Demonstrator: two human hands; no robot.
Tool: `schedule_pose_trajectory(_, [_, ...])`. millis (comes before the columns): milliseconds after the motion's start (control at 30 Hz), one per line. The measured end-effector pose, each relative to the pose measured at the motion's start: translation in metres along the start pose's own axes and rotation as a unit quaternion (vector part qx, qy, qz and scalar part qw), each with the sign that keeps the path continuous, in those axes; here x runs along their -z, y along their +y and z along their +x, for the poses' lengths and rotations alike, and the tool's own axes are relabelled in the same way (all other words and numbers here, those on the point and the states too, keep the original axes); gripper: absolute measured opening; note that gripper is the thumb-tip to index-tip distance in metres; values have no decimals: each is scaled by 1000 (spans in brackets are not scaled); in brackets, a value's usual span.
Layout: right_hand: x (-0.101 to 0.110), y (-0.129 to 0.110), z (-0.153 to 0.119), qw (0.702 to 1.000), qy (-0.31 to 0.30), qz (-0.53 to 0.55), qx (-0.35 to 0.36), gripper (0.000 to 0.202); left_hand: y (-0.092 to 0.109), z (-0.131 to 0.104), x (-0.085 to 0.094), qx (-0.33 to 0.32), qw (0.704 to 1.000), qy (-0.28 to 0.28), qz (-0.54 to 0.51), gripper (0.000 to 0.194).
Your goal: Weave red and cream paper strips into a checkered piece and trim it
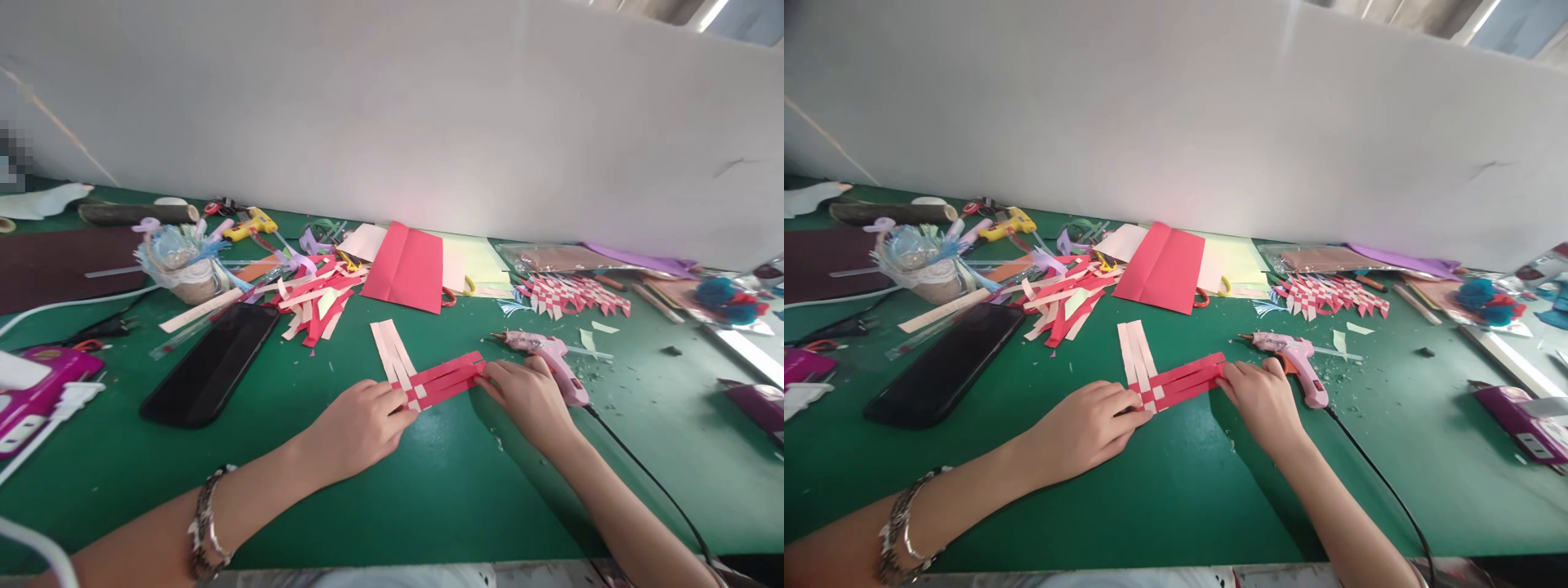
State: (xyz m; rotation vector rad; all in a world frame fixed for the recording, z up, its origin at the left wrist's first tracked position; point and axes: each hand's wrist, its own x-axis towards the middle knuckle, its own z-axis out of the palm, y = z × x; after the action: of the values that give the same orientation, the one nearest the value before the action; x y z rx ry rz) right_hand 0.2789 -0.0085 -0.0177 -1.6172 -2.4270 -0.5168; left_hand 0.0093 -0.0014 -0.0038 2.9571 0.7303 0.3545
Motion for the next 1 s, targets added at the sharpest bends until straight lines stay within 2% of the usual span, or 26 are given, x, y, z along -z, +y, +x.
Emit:
schedule_pose_trajectory(300, [2, 2, 3, 994, -45, 83, -58, 34, 2, 1, 0, 4, 1000, -13, 11, 26])
schedule_pose_trajectory(600, [3, 0, 5, 990, -67, 75, -96, 30, 3, 2, -2, 0, 1000, -8, 23, 26])
schedule_pose_trajectory(700, [5, 0, 4, 993, -50, 37, -102, 28, 3, 1, -2, -2, 999, -1, 32, 24])
schedule_pose_trajectory(767, [11, -3, 4, 994, -12, 16, -105, 24, 3, 1, -2, -4, 999, 3, 38, 24])
schedule_pose_trajectory(833, [20, -11, 4, 994, 39, 33, -92, 21, 3, 1, -1, -6, 999, 4, 42, 23])
schedule_pose_trajectory(900, [29, -23, 4, 994, 68, 78, -42, 21, 4, 1, -1, -9, 999, 2, 45, 23])
schedule_pose_trajectory(1000, [36, -45, 5, 989, 41, 126, 68, 27, 4, 1, 0, -9, 999, 5, 50, 23])
